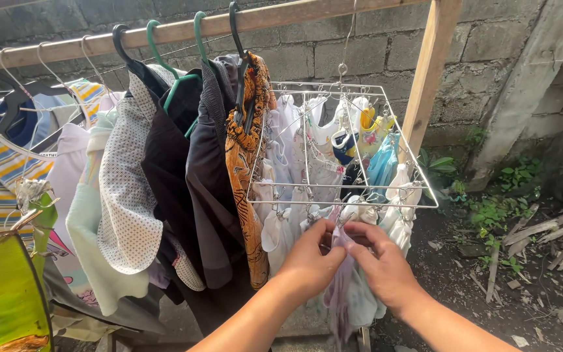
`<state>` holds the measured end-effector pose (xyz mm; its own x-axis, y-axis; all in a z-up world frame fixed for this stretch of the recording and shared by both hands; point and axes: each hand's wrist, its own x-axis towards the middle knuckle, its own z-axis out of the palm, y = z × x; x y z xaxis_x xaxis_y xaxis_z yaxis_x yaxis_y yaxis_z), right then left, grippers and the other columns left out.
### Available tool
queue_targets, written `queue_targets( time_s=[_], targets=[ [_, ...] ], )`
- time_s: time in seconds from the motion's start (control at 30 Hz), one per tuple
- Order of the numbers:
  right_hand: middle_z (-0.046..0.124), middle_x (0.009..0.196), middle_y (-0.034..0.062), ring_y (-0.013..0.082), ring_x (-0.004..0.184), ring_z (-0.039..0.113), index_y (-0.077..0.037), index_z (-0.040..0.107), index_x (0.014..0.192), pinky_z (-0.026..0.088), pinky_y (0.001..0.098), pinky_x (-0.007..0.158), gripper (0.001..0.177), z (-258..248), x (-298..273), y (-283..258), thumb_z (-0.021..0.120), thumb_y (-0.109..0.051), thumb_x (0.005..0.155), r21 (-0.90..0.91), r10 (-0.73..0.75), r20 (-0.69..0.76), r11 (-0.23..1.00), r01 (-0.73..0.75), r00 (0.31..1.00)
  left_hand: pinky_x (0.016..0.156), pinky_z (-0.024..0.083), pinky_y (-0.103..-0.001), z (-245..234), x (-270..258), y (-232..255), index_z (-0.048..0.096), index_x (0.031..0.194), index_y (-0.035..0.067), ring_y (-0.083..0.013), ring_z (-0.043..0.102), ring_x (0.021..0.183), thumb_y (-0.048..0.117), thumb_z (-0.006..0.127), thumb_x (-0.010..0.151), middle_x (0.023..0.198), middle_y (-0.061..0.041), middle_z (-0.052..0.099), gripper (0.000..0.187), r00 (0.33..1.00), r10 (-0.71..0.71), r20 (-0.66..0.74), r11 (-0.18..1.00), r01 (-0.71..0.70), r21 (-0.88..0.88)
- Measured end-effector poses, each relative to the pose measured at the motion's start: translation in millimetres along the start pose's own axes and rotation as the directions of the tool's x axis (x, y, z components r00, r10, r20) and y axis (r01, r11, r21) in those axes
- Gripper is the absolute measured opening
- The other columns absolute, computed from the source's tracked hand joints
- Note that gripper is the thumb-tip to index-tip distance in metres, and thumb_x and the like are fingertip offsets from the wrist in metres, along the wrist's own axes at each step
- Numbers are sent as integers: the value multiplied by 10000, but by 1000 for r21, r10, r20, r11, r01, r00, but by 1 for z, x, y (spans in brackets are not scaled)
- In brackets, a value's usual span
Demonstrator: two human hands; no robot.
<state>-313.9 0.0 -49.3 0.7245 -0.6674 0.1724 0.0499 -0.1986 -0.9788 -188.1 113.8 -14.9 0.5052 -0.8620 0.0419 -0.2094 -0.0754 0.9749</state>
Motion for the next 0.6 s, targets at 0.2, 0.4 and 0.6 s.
queue_targets(
  time_s=[0.2, 0.4, 0.6],
  targets=[
    [702, 1152, 151, 228, 820, 516, 12, 645, 1309, 409, 386, 682, 328, 10, 15, 16, 684, -134, 1017, 98, 233, -10, 968, -231, 972, 797, 550, -347, -5, -16, 35, 691, 1130, 21, -176, 676, 890, 253, 777, 824, 1006, -95, 716, 393, 903, 288, -318, 950, -226, 217],
    [751, 1120, 73, 157, 991, 710, -72, 651, 1226, 573, 325, 781, 385, 43, -7, -17, 714, -79, 846, -46, 79, -114, 995, -85, 990, 739, 558, -366, 1, -27, 66, 729, 1057, 53, -229, 695, 796, 351, 799, 782, 892, -107, 735, 411, 902, 170, -398, 977, -102, 187],
    [759, 1101, 170, 272, 1049, 738, -45, 633, 1186, 557, 380, 853, 344, 60, -31, -25, 692, -88, 850, -448, -232, -117, 880, 157, 966, 823, 516, -439, 6, -23, 54, 749, 966, 42, -352, 677, 924, 317, 678, 914, 979, -154, 735, 289, 852, 340, -398, 932, -248, 265]
  ],
)
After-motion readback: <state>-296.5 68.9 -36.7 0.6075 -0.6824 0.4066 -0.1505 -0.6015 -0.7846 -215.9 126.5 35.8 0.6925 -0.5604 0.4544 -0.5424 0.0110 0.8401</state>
